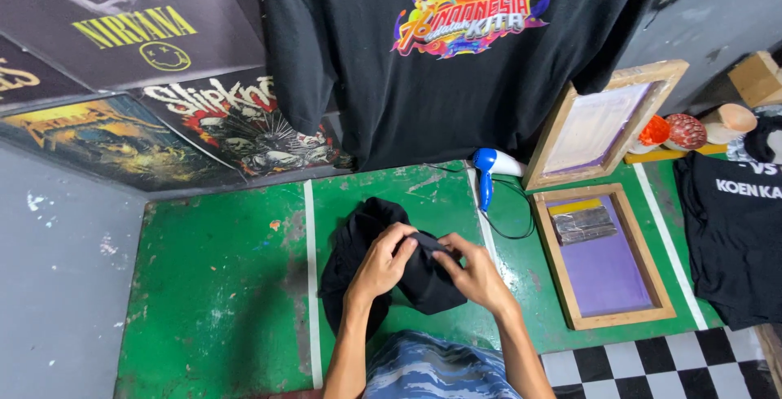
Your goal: Inspecting and folding a black t-shirt on a workbench.
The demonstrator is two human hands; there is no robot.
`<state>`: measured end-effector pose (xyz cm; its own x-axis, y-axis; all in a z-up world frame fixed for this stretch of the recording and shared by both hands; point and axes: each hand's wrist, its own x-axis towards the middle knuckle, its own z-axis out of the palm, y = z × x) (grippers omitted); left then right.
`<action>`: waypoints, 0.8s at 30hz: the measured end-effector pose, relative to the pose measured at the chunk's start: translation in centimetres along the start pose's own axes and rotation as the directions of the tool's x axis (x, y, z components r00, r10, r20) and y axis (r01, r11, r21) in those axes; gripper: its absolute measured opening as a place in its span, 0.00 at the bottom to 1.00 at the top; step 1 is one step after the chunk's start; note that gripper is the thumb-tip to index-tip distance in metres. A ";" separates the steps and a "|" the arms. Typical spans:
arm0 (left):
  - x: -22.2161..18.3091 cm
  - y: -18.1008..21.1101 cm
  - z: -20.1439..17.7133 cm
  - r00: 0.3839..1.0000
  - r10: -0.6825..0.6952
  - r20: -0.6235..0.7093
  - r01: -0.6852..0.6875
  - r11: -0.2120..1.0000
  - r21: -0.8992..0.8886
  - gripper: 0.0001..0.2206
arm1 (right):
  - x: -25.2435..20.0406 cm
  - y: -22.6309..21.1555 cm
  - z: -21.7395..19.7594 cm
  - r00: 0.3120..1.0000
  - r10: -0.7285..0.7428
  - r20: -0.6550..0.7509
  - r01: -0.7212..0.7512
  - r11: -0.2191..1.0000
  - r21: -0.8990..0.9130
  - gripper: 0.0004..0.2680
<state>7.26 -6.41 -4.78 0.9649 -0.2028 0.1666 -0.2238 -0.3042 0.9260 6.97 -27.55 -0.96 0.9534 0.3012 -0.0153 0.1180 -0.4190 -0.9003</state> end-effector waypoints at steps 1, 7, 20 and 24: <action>-0.1 0.4 -0.5 1.000 -0.005 -0.005 0.005 1.000 0.002 0.09 | 0.3 -0.4 -0.4 1.000 -0.001 0.007 0.001 1.000 0.002 0.07; -0.4 0.4 0.1 0.998 -0.065 -0.002 0.065 0.996 0.061 0.13 | 0.9 -0.2 -1.9 0.986 -0.107 -0.128 0.110 0.994 0.018 0.04; 1.8 -11.2 0.5 0.899 -0.436 0.039 0.304 0.686 0.661 0.21 | -1.3 6.1 -5.1 0.788 -0.010 -0.616 0.264 0.909 0.323 0.04; 1.1 -2.3 -6.5 0.923 -0.108 -0.370 0.350 0.639 0.685 0.26 | -0.8 12.3 -7.1 0.613 0.205 -0.763 0.363 0.785 0.502 0.03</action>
<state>9.71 0.10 -4.51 0.9652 0.1906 0.1790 0.1009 -0.9030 0.4177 9.65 -39.03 -8.97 0.8204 -0.5549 0.1381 0.2994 0.2111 -0.9305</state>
